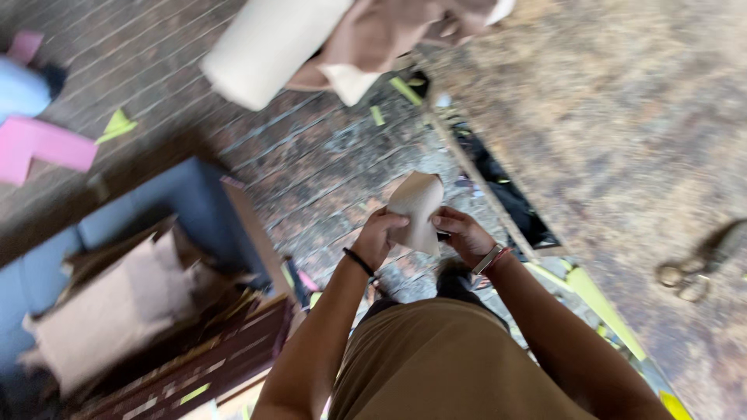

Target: The person cuts a length of brown fabric with shears on a workbench, then wraps a foam cushion with the cut fabric and folds the edges over it. They then fold a smaller fabric square diagonally and cut it, placing the cut pieces on a nearby bench.

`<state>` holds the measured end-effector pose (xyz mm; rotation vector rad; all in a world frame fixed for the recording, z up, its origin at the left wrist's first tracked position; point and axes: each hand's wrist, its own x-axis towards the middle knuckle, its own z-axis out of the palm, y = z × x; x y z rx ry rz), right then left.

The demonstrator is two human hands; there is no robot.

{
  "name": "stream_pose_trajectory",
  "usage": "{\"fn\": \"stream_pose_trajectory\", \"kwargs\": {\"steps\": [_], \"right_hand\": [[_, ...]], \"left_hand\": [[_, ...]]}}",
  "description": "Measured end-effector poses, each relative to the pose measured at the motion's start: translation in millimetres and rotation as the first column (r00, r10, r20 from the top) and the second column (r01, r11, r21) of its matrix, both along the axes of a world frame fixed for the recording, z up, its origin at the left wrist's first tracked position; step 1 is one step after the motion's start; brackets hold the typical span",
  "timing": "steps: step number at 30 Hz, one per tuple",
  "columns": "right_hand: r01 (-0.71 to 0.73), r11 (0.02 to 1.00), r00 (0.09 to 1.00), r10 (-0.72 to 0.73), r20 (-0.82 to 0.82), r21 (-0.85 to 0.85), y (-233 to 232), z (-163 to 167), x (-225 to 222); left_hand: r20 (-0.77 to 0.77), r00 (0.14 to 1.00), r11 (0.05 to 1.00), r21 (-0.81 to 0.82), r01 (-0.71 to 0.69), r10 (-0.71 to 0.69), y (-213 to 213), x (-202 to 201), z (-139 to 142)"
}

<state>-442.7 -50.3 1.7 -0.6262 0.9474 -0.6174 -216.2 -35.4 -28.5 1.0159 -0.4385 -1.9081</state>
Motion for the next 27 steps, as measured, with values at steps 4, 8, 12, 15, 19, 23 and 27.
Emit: {"fn": "stream_pose_trajectory", "kwargs": {"steps": [4,8,12,15,19,23,27], "right_hand": [[-0.076,0.997,0.996,0.076,0.049,0.014,13.7,-1.7,82.1],[-0.244,0.97,0.965,0.241,-0.106,-0.013,17.8,3.7,160.6],[-0.526,0.798,0.847,0.459,-0.269,-0.294,13.3,-2.2,223.7],[-0.632,0.704,0.774,0.591,-0.225,-0.325,9.4,-5.1,270.0],[-0.825,0.503,0.555,0.806,-0.203,-0.259,14.4,3.1,320.9],[-0.856,0.458,0.498,0.855,-0.145,-0.239,23.0,2.2,364.2],[-0.859,0.504,0.508,0.861,-0.021,-0.096,18.2,-10.3,385.1]], "left_hand": [[0.356,0.931,0.99,0.077,-0.115,0.08,43.6,73.5,-3.5],[0.679,0.663,0.949,-0.251,-0.193,0.315,91.5,136.8,-1.4],[0.427,0.705,0.823,-0.246,-0.512,0.567,127.1,179.9,-14.3],[0.241,0.679,0.719,-0.169,-0.674,0.693,156.2,206.3,-24.5],[0.354,0.671,0.73,-0.05,-0.682,0.651,194.2,240.3,-8.3],[0.377,0.637,0.686,0.007,-0.728,0.672,215.2,252.3,25.2],[0.354,0.45,0.535,-0.193,-0.823,0.82,233.8,236.7,46.6]]}}
